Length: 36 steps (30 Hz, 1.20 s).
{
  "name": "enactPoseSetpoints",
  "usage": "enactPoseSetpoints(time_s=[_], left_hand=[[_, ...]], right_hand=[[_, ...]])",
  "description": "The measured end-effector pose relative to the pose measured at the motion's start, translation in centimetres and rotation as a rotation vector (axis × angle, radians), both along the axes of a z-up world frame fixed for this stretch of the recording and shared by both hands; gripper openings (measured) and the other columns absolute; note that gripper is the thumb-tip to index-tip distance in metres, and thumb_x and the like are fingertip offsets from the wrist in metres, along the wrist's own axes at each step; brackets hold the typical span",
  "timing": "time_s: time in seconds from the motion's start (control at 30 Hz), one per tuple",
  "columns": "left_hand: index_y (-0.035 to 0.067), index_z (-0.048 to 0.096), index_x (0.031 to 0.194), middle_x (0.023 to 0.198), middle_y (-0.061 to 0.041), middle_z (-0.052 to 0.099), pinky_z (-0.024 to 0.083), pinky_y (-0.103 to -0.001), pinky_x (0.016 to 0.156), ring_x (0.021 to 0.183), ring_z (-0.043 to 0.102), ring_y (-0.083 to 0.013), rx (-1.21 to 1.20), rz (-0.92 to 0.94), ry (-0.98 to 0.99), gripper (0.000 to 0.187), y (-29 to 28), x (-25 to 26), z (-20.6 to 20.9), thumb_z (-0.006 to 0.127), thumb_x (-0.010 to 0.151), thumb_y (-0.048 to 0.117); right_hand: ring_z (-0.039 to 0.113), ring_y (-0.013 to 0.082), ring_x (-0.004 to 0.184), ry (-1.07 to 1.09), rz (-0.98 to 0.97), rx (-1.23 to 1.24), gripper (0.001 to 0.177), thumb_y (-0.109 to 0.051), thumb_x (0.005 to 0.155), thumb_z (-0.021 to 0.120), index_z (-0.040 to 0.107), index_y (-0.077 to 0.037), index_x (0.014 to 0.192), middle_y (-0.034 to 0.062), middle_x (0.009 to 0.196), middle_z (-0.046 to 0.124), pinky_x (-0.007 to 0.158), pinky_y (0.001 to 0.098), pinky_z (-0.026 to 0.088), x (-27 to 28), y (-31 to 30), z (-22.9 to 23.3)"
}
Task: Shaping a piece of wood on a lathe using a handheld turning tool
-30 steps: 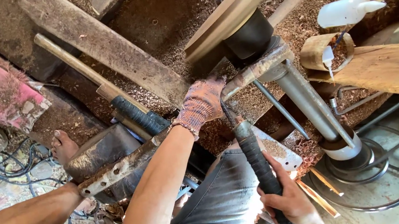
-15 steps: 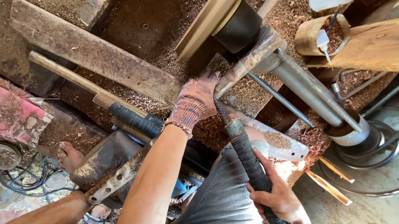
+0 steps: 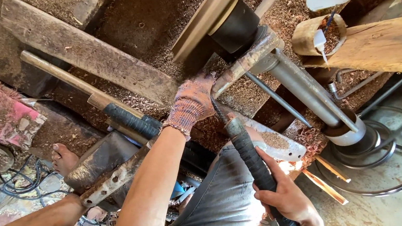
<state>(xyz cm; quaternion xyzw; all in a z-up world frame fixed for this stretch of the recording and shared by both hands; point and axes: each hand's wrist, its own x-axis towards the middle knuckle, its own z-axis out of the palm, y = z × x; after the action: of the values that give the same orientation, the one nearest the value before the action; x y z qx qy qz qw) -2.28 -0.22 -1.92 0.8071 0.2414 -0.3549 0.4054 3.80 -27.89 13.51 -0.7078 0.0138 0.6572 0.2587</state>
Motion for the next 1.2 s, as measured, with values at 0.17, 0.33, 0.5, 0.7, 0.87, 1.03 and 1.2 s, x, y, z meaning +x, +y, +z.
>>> enactPoseSetpoints(time_s=[0.17,0.33,0.5,0.7,0.87,1.03,1.2], left_hand=[[0.018,0.058,0.122,0.090,-0.007,0.073,0.060,-0.041,0.069,0.080,0.071,-0.0279,0.031,-0.041,0.016,0.038,0.4,-0.1,2.1,0.061,0.084,0.020],[0.020,0.052,0.130,0.101,-0.007,0.071,0.059,-0.044,0.078,0.093,0.070,-0.0311,0.023,-0.007,0.018,0.056,0.3,0.0,1.1,0.070,0.078,0.023],[0.019,0.060,0.119,0.108,-0.009,0.076,0.061,-0.046,0.084,0.099,0.074,-0.0335,0.012,-0.001,0.025,0.047,0.7,0.1,2.3,0.081,0.081,0.037],[0.022,0.061,0.119,0.100,-0.004,0.075,0.061,-0.044,0.078,0.093,0.074,-0.0301,0.012,-0.016,0.048,0.038,0.6,0.1,1.8,0.069,0.083,0.033],[0.023,0.067,0.105,0.093,-0.001,0.076,0.060,-0.039,0.077,0.091,0.075,-0.0272,0.083,0.000,-0.038,0.025,-0.4,0.0,-0.9,0.066,0.081,0.031],[0.020,0.062,0.122,0.114,-0.007,0.072,0.059,-0.042,0.088,0.105,0.070,-0.0301,0.013,0.061,0.038,0.042,0.6,0.0,2.3,0.069,0.082,0.027],[0.020,0.062,0.111,0.106,-0.006,0.073,0.059,-0.043,0.083,0.097,0.072,-0.0304,0.037,0.109,0.022,0.033,0.1,-0.2,1.7,0.073,0.081,0.029]], right_hand=[[0.049,0.0183,0.037,0.040,-0.011,0.062,0.102,0.008,0.077,0.066,0.027,-0.032,0.162,0.0138,0.069,0.057,0.031,0.0306,0.043,0.7,0.2,0.4],[0.050,0.0212,0.038,0.001,0.048,-0.042,0.104,0.009,0.074,0.066,0.031,-0.036,0.162,0.0136,0.069,0.058,0.032,0.0336,0.044,1.6,1.4,1.5],[0.049,0.0193,0.036,0.020,0.079,0.000,0.104,0.005,0.075,0.068,0.029,-0.036,0.162,0.0125,0.070,0.058,0.029,0.0330,0.045,2.8,1.0,1.4],[0.050,0.0177,0.042,0.001,0.133,0.046,0.106,0.008,0.072,0.066,0.029,-0.032,0.163,0.0107,0.072,0.058,0.036,0.0308,0.045,3.9,0.5,1.1],[0.050,0.0170,0.043,0.011,0.152,0.044,0.101,0.006,0.075,0.069,0.032,-0.031,0.162,0.0108,0.071,0.058,0.037,0.0291,0.043,4.7,0.7,1.3],[0.051,0.0136,0.059,-0.038,0.249,0.120,0.102,0.005,0.073,0.073,0.033,-0.024,0.162,0.0040,0.109,0.055,0.055,0.0256,0.044,5.5,1.1,1.4],[0.053,0.0124,0.077,-0.032,0.265,0.111,0.101,0.007,0.073,0.070,0.032,-0.022,0.163,-0.0012,0.149,0.052,0.073,0.0222,0.043,6.2,1.2,1.5]])
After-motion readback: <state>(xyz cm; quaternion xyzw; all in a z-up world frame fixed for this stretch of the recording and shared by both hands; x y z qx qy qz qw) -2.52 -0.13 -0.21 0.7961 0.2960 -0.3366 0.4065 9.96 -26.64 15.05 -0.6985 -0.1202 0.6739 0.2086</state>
